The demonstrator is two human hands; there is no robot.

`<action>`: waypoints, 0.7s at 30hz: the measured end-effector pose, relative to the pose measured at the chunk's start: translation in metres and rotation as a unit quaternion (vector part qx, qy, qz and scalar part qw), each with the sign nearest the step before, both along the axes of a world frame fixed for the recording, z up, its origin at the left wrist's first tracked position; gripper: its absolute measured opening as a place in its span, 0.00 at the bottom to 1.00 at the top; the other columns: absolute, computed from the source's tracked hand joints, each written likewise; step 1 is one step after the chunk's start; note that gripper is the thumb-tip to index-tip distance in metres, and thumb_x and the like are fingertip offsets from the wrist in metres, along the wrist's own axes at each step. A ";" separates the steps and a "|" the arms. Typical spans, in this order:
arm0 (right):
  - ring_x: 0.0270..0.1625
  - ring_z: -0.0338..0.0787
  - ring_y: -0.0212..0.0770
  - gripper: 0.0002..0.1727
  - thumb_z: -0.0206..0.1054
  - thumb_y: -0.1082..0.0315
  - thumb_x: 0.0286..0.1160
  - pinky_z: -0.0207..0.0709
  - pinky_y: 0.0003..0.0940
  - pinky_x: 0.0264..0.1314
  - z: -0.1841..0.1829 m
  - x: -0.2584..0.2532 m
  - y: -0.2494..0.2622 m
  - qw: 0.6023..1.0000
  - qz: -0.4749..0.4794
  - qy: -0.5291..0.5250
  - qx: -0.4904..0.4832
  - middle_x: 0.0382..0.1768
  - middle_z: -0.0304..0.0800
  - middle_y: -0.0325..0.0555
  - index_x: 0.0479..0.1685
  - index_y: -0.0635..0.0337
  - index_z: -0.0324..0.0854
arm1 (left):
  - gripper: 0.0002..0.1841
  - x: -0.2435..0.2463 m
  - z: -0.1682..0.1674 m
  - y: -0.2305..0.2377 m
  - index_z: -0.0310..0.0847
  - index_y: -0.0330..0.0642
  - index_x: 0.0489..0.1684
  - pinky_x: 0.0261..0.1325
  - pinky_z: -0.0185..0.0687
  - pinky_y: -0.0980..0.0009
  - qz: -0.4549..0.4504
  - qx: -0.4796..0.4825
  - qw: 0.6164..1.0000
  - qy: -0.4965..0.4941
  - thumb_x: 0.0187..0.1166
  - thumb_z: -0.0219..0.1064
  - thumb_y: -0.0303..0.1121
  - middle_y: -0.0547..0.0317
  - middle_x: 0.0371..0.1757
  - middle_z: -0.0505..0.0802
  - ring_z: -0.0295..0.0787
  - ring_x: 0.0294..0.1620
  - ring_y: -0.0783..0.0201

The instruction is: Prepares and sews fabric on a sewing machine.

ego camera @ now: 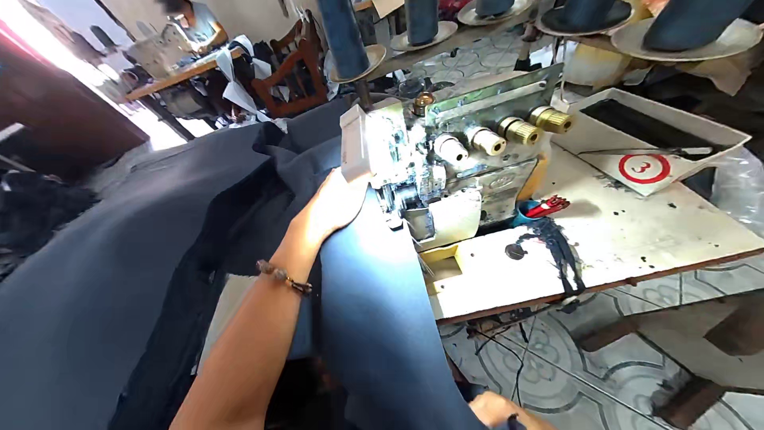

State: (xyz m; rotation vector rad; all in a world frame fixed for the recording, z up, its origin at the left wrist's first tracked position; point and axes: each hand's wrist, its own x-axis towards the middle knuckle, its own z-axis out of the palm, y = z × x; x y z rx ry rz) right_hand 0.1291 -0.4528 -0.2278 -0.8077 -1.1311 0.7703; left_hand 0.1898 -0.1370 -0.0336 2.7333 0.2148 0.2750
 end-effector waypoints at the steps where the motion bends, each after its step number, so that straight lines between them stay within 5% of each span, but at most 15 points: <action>1: 0.52 0.83 0.10 0.09 0.64 0.60 0.85 0.76 0.12 0.57 0.001 0.002 0.003 1.000 -0.023 0.007 -0.009 0.43 0.89 0.22 0.48 0.53 0.83 | 0.18 0.016 -0.007 0.017 0.79 0.28 0.68 0.79 0.71 0.49 -0.038 0.022 0.999 -0.020 0.92 0.54 0.32 0.33 0.67 0.87 0.82 0.73 0.42; 3: 0.55 0.84 0.09 0.08 0.62 0.61 0.86 0.78 0.14 0.61 0.009 0.007 0.010 0.997 -0.074 0.017 -0.023 0.48 0.91 0.18 0.52 0.49 0.85 | 0.18 0.051 -0.030 0.058 0.82 0.25 0.61 0.77 0.74 0.48 -0.103 0.060 0.989 -0.084 0.80 0.64 0.31 0.32 0.62 0.89 0.85 0.69 0.41; 5: 0.56 0.85 0.09 0.08 0.63 0.61 0.85 0.79 0.14 0.62 0.014 0.008 0.020 0.987 -0.156 0.013 -0.042 0.49 0.92 0.15 0.53 0.45 0.87 | 0.23 0.066 -0.029 0.065 0.81 0.25 0.65 0.77 0.74 0.47 -0.036 0.046 0.997 -0.055 0.75 0.73 0.31 0.33 0.63 0.89 0.85 0.69 0.42; 7: 0.56 0.85 0.09 0.10 0.64 0.58 0.84 0.80 0.14 0.63 0.015 0.010 0.032 0.971 -0.234 0.003 -0.055 0.50 0.92 0.13 0.55 0.42 0.88 | 0.23 0.076 -0.021 0.057 0.79 0.28 0.68 0.74 0.76 0.46 0.050 0.035 0.997 -0.046 0.75 0.73 0.28 0.35 0.63 0.89 0.85 0.69 0.44; 11: 0.53 0.87 0.11 0.11 0.66 0.62 0.79 0.81 0.16 0.63 0.026 0.008 0.053 0.933 -0.342 0.020 -0.106 0.45 0.94 0.23 0.49 0.56 0.88 | 0.32 0.078 -0.027 0.075 0.74 0.31 0.75 0.68 0.77 0.33 0.062 0.135 0.981 -0.124 0.72 0.72 0.37 0.34 0.70 0.85 0.83 0.71 0.35; 14: 0.51 0.87 0.13 0.09 0.66 0.67 0.77 0.81 0.17 0.63 0.039 0.009 0.060 0.924 -0.353 0.069 -0.129 0.43 0.92 0.27 0.48 0.62 0.86 | 0.33 -0.027 -0.005 0.015 0.58 0.35 0.88 0.78 0.75 0.47 0.055 0.026 0.994 -0.096 0.88 0.63 0.40 0.36 0.85 0.73 0.76 0.80 0.43; 16: 0.51 0.87 0.14 0.09 0.66 0.67 0.78 0.81 0.18 0.63 0.043 0.016 0.059 0.932 -0.338 0.061 -0.121 0.43 0.92 0.27 0.49 0.62 0.85 | 0.42 -0.096 -0.038 -0.001 0.60 0.28 0.85 0.74 0.77 0.42 0.079 -0.029 0.986 -0.144 0.78 0.72 0.48 0.29 0.83 0.72 0.74 0.80 0.37; 18: 0.53 0.87 0.13 0.11 0.65 0.66 0.79 0.82 0.17 0.64 0.046 0.025 0.057 0.944 -0.303 0.044 -0.127 0.45 0.93 0.26 0.53 0.61 0.84 | 0.47 -0.167 -0.088 -0.013 0.72 0.18 0.72 0.76 0.69 0.31 0.124 -0.009 0.983 -0.138 0.62 0.81 0.52 0.19 0.78 0.74 0.70 0.79 0.25; 21: 0.51 0.88 0.13 0.10 0.65 0.66 0.79 0.82 0.18 0.63 0.049 0.034 0.055 0.958 -0.242 0.046 -0.148 0.44 0.92 0.23 0.53 0.57 0.84 | 0.20 -0.233 -0.127 -0.013 0.89 0.24 0.42 0.63 0.74 0.32 0.164 0.059 0.975 -0.135 0.66 0.75 0.38 0.25 0.57 0.86 0.81 0.61 0.27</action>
